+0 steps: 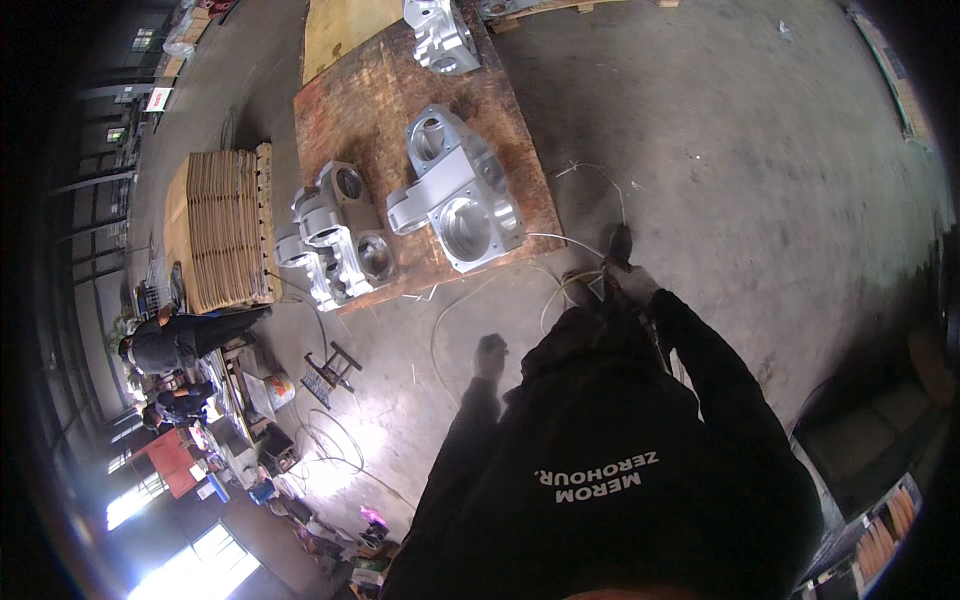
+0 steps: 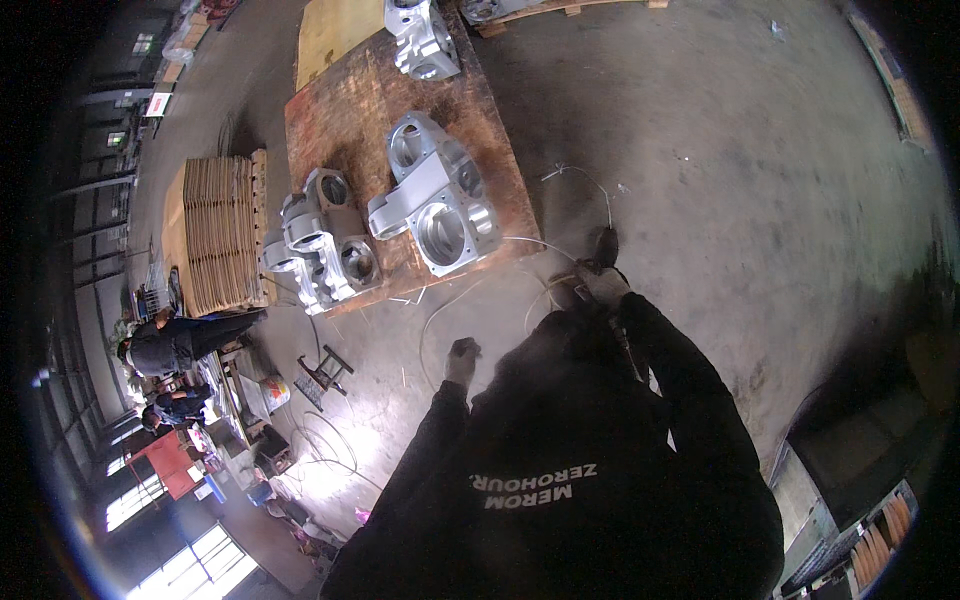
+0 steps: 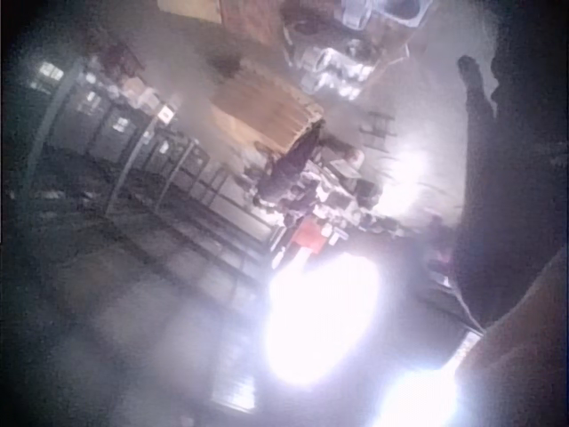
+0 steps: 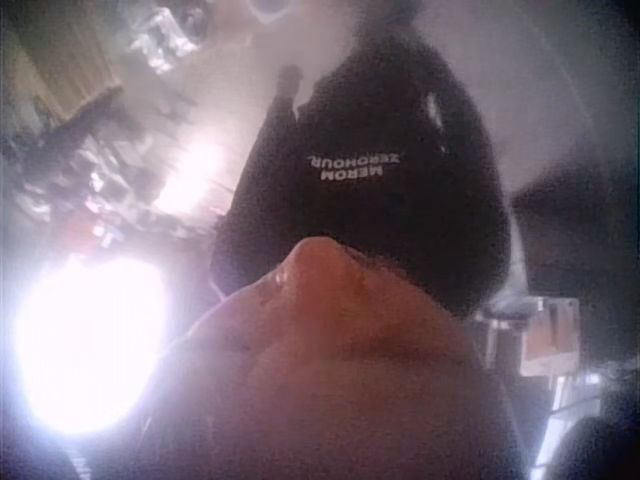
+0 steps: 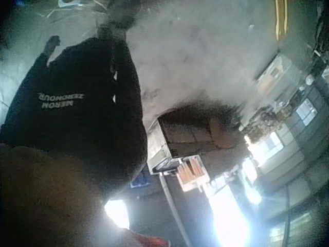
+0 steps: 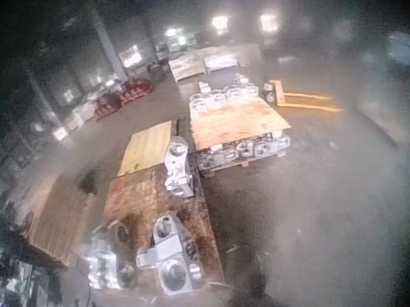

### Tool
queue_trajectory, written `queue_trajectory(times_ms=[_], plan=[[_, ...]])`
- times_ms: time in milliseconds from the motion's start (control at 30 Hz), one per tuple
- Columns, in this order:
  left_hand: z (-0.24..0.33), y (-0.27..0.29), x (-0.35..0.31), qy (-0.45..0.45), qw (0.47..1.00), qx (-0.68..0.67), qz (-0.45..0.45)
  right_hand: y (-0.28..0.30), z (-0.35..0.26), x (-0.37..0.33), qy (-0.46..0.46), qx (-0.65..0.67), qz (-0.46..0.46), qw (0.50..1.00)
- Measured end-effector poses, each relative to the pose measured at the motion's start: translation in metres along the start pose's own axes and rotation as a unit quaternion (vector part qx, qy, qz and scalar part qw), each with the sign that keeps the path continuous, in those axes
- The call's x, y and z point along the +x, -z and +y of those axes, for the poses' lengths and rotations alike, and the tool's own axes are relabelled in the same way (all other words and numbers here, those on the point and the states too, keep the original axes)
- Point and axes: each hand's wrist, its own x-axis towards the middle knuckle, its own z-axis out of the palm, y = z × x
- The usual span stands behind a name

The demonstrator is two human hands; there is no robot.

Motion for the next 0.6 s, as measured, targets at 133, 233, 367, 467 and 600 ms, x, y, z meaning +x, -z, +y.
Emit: queue_trajectory(times_ms=[133,233,367,467,600], plan=[[0.016,-0.001,0.003,-0.013,1.000,0.007,-0.005,-0.002,0.023,0.026,0.205,-0.212,0.025,0.955],[0.015,0.006,-0.010,-0.004,1.000,-0.013,0.008,-0.017,-0.005,0.020,0.151,-0.170,-0.014,0.974],[0.011,0.015,-0.009,0.016,1.000,-0.002,0.005,-0.012,-0.014,0.032,0.091,-0.197,-0.021,0.976],[-0.004,0.016,-0.008,0.049,0.996,-0.074,0.022,-0.017,0.001,0.043,0.136,-0.190,0.006,0.972],[-0.007,0.024,-0.016,0.040,0.997,-0.054,0.032,0.003,0.000,0.037,0.086,-0.093,0.038,0.991]])
